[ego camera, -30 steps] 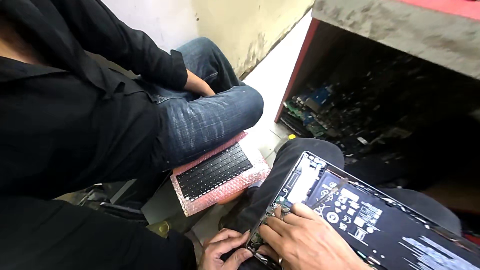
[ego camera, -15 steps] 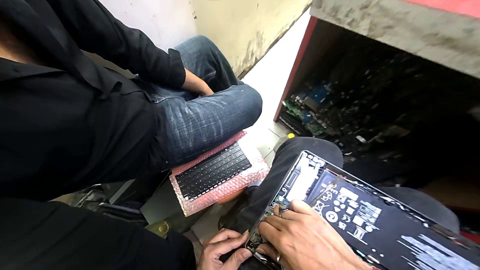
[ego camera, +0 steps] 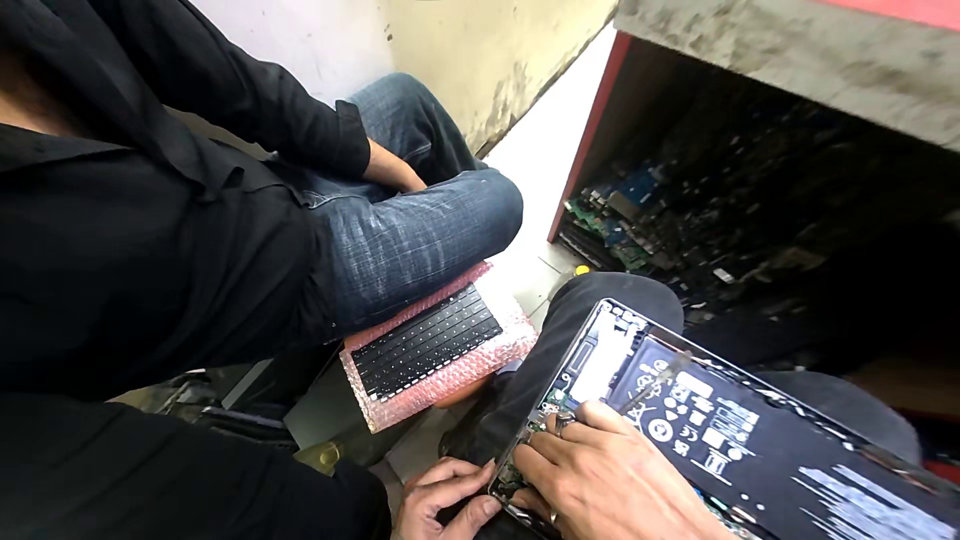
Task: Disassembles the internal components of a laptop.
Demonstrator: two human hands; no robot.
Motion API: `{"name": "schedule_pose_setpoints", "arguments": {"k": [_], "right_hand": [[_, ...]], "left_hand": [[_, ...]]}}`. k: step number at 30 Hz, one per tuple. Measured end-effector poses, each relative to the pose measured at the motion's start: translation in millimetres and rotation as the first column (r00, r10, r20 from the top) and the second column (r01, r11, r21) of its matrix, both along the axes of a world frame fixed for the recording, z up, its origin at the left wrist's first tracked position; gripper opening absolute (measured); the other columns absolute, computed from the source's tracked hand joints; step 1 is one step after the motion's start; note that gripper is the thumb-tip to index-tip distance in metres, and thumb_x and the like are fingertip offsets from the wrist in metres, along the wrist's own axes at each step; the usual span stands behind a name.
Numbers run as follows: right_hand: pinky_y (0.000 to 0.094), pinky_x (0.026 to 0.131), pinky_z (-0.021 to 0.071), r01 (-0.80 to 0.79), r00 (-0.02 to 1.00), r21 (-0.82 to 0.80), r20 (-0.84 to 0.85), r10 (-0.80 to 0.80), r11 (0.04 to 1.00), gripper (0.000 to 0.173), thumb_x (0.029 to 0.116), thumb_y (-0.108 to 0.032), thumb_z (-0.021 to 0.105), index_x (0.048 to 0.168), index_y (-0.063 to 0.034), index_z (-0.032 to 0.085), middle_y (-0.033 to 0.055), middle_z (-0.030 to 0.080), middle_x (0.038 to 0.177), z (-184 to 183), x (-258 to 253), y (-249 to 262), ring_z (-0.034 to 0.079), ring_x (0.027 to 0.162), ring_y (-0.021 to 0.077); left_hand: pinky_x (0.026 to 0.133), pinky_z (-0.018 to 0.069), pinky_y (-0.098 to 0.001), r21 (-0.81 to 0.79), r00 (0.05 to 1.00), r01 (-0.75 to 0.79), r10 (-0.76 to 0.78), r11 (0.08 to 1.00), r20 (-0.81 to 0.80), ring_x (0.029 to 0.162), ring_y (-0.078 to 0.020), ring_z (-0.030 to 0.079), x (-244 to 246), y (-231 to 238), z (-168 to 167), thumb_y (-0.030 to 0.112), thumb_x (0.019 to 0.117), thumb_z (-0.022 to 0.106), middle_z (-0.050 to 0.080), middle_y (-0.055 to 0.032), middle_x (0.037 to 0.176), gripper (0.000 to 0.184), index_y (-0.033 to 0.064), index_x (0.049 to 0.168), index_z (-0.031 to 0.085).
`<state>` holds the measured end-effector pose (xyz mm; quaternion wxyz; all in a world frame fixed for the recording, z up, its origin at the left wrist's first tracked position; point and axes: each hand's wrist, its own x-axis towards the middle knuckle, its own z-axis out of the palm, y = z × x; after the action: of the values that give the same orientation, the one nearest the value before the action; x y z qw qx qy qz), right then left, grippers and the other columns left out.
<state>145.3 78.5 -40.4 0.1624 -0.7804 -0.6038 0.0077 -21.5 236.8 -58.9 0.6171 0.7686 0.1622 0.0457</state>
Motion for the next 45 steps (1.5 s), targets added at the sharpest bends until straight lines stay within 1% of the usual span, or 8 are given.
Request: {"name": "schedule_pose_setpoints", "arguments": {"k": [3, 7, 14, 18, 26, 32, 37, 45], "right_hand": [[0.0369, 0.062, 0.0448, -0.040, 0.999, -0.033, 0.002, 0.040, 0.999, 0.022, 0.0936, -0.027, 0.063, 0.077, -0.0125, 0.063, 0.0017, 0.057, 0.060, 4, 1, 3, 0.057, 0.054, 0.0202], [0.0373, 0.061, 0.0466, -0.086, 0.996, -0.022, 0.003, 0.086, 0.996, 0.012, 0.0923, -0.011, 0.056, 0.082, -0.0119, 0.062, 0.0033, 0.060, 0.065, 2, 7, 2, 0.060, 0.057, 0.0210], [0.0386, 0.063, 0.0486, -0.132, 0.991, -0.026, -0.029, 0.131, 0.991, 0.010, 0.0911, -0.009, 0.058, 0.084, -0.0114, 0.063, 0.0043, 0.060, 0.065, 5, 7, 2, 0.061, 0.058, 0.0223], [0.0385, 0.061, 0.0475, -0.086, 0.996, -0.065, 0.016, 0.087, 0.994, 0.029, 0.0971, -0.033, 0.060, 0.079, -0.0101, 0.064, 0.0047, 0.058, 0.061, 8, -1, 6, 0.058, 0.054, 0.0222], [0.0405, 0.072, 0.0489, -0.054, 0.997, -0.197, 0.049, 0.065, 0.979, 0.020, 0.0939, -0.004, 0.056, 0.077, -0.0047, 0.067, 0.0101, 0.062, 0.065, 22, -10, 12, 0.062, 0.060, 0.0241], [0.0368, 0.068, 0.0451, -0.082, 0.996, -0.045, 0.040, 0.084, 0.996, 0.025, 0.0948, -0.018, 0.057, 0.072, -0.0102, 0.065, 0.0033, 0.059, 0.061, 7, -4, 10, 0.059, 0.057, 0.0196], [0.0371, 0.067, 0.0457, 0.061, 0.998, -0.107, -0.011, -0.062, 0.992, 0.025, 0.0943, -0.020, 0.060, 0.072, -0.0096, 0.066, 0.0039, 0.060, 0.060, 17, -15, 10, 0.058, 0.054, 0.0196], [0.0341, 0.069, 0.0424, 0.120, 0.982, -0.115, 0.162, -0.101, 0.986, 0.029, 0.0944, 0.003, 0.049, 0.071, -0.0057, 0.063, 0.0046, 0.058, 0.059, 31, -31, 14, 0.055, 0.055, 0.0176]], "left_hand": [[0.094, 0.0555, -0.0219, -0.016, 1.000, 0.004, -0.004, 1.000, -0.029, 0.104, -0.0059, 0.067, 1, -1, 4, 0.010, 0.0947, 0.070, 0.073, -0.0098, 0.109, 0.026, -0.0060, 0.115, 0.074], [0.091, 0.0576, -0.0247, -0.048, 1.000, 0.000, -0.001, 0.999, -0.028, 0.101, -0.0078, 0.068, 1, -2, 7, 0.007, 0.0948, 0.068, 0.072, -0.0096, 0.112, 0.030, -0.0049, 0.122, 0.071], [0.092, 0.0548, -0.0208, -0.006, 0.999, -0.012, 0.012, 1.000, -0.053, 0.102, -0.0036, 0.066, 7, -5, 15, 0.009, 0.0984, 0.062, 0.072, -0.0085, 0.108, 0.026, -0.0050, 0.118, 0.072], [0.090, 0.0565, -0.0200, -0.026, 0.988, -0.049, 0.045, 0.998, -0.146, 0.098, -0.0023, 0.068, 14, -5, 24, 0.005, 0.0972, 0.062, 0.074, -0.0067, 0.104, 0.021, -0.0039, 0.112, 0.075], [0.083, 0.0593, -0.0202, -0.036, 0.979, -0.004, -0.003, 0.999, -0.205, 0.093, -0.0039, 0.070, 17, -1, 31, 0.002, 0.0964, 0.063, 0.073, -0.0088, 0.107, 0.022, -0.0040, 0.115, 0.074], [0.085, 0.0573, -0.0181, -0.013, 0.983, -0.003, 0.000, 1.000, -0.184, 0.094, -0.0026, 0.069, 15, -1, 27, 0.002, 0.0956, 0.063, 0.073, -0.0086, 0.104, 0.021, -0.0039, 0.111, 0.076], [0.084, 0.0571, -0.0169, -0.026, 0.984, -0.024, 0.019, 0.999, -0.176, 0.094, -0.0014, 0.068, 14, -3, 25, 0.001, 0.0951, 0.064, 0.073, -0.0077, 0.104, 0.019, -0.0047, 0.108, 0.076], [0.085, 0.0569, -0.0160, -0.017, 0.986, -0.045, 0.042, 0.999, -0.162, 0.095, 0.0004, 0.068, 14, -5, 28, 0.000, 0.0942, 0.064, 0.073, -0.0068, 0.104, 0.018, -0.0047, 0.106, 0.076]]}}
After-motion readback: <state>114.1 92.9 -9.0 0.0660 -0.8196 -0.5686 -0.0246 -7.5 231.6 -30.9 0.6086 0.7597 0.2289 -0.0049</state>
